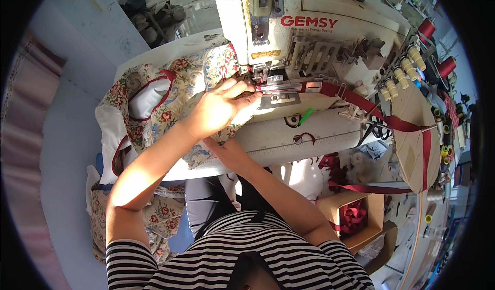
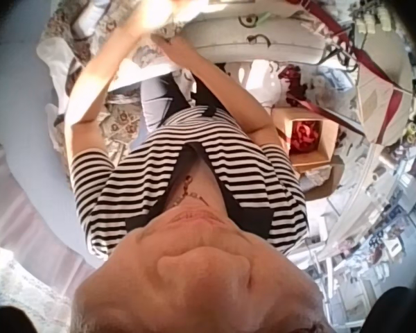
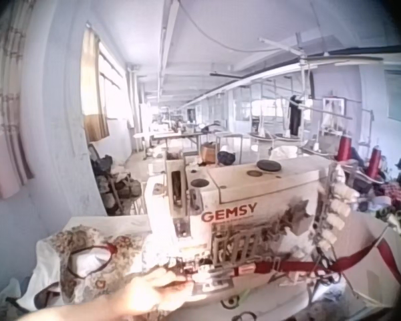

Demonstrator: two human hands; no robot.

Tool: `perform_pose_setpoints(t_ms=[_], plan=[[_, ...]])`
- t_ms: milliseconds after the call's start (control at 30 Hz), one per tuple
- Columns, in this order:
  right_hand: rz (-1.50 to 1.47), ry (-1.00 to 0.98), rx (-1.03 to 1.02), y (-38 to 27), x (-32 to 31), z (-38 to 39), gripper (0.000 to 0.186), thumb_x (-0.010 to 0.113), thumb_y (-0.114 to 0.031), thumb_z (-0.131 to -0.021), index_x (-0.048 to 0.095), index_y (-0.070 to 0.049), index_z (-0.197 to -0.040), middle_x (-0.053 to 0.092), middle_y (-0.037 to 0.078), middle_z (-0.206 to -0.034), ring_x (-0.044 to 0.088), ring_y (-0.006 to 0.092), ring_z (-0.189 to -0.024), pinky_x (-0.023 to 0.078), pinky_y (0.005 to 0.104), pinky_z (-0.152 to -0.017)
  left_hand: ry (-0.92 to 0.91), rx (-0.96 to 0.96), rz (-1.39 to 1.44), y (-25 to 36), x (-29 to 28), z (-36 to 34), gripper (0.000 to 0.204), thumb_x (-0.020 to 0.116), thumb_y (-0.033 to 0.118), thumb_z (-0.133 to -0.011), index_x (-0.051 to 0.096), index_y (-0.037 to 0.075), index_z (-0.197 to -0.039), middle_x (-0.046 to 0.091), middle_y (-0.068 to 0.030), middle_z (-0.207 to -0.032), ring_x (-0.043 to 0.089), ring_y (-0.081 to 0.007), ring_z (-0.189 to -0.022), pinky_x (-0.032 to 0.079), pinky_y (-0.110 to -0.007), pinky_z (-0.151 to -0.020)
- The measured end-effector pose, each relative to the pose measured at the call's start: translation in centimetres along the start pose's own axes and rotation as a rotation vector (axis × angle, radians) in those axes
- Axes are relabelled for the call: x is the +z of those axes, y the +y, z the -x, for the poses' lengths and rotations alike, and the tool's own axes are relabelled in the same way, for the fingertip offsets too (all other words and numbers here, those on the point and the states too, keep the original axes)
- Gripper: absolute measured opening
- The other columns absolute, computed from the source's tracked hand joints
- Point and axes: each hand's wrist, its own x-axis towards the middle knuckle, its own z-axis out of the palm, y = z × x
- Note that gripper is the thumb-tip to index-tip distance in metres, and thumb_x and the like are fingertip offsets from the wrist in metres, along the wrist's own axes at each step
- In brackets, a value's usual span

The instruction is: The person sews a floral-patterned fabric piece using a GEMSY overlock sewing machine, attaching a red ribbon trim along the edge. They repeatedly guide the fabric through the machine, cut threads with scissors, and adjust the ribbon and fabric alignment.

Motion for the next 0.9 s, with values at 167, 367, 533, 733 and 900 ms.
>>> perform_pose_setpoints(t_ms=[167, 367, 533, 733, 900], plan=[[-0.336, 0.000, 0.057, -0.7, 0.5, 1.6, 0.034, 0.047, -0.029, -0.097, 0.052, 0.002, -0.110, 0.054, 0.005, -0.095, 0.054, 0.0124, -0.084, 0.053, 0.0300, -0.072, -0.011, 0.046, -0.025, -0.6, -0.2, 0.3, 0.047, 0.059, 0.007, -0.072, 0.061, 0.014, -0.118, 0.055, -0.0008, -0.113, 0.052, -0.0205, -0.100, 0.052, -0.030, -0.082], [-0.327, -0.044, 0.046, 0.1, -0.3, 2.6, 0.035, 0.046, -0.026, -0.098, 0.051, 0.006, -0.110, 0.055, 0.006, -0.095, 0.056, 0.0116, -0.082, 0.055, 0.0293, -0.073, -0.022, 0.039, -0.062, -0.3, 0.0, 0.0, 0.049, 0.059, 0.006, -0.069, 0.061, 0.014, -0.118, 0.055, -0.0021, -0.111, 0.052, -0.0214, -0.099, 0.051, -0.030, -0.082], [-0.339, -0.062, 0.036, -0.5, -1.2, 3.5, 0.034, 0.047, -0.026, -0.097, 0.056, 0.006, -0.103, 0.057, 0.006, -0.093, 0.055, 0.0104, -0.077, 0.054, 0.0285, -0.074, -0.037, -0.001, -0.071, -0.2, 0.1, -0.2, 0.050, 0.059, 0.007, -0.070, 0.060, 0.013, -0.119, 0.054, -0.0029, -0.110, 0.052, -0.0219, -0.099, 0.051, -0.031, -0.081], [-0.001, -0.073, 0.033, -0.7, -1.9, 3.8, 0.028, 0.049, -0.023, -0.096, 0.058, 0.004, -0.101, 0.056, 0.003, -0.079, 0.047, 0.0089, -0.068, 0.043, 0.0279, -0.062, -0.047, -0.019, -0.079, 0.1, -0.2, -0.3, 0.047, 0.059, 0.008, -0.074, 0.059, 0.014, -0.121, 0.053, -0.0040, -0.110, 0.052, -0.0221, -0.099, 0.052, -0.030, -0.079], [-0.177, 0.051, 0.064, -0.4, -0.5, 4.5, 0.026, 0.049, -0.020, -0.095, 0.058, 0.004, -0.099, 0.054, -0.002, -0.074, 0.047, 0.0074, -0.068, 0.041, 0.0259, -0.061, -0.040, 0.003, -0.068, 0.0, -0.3, -0.4, 0.047, 0.060, 0.010, -0.075, 0.058, 0.014, -0.122, 0.054, -0.0034, -0.111, 0.053, -0.0209, -0.097, 0.052, -0.030, -0.079]])
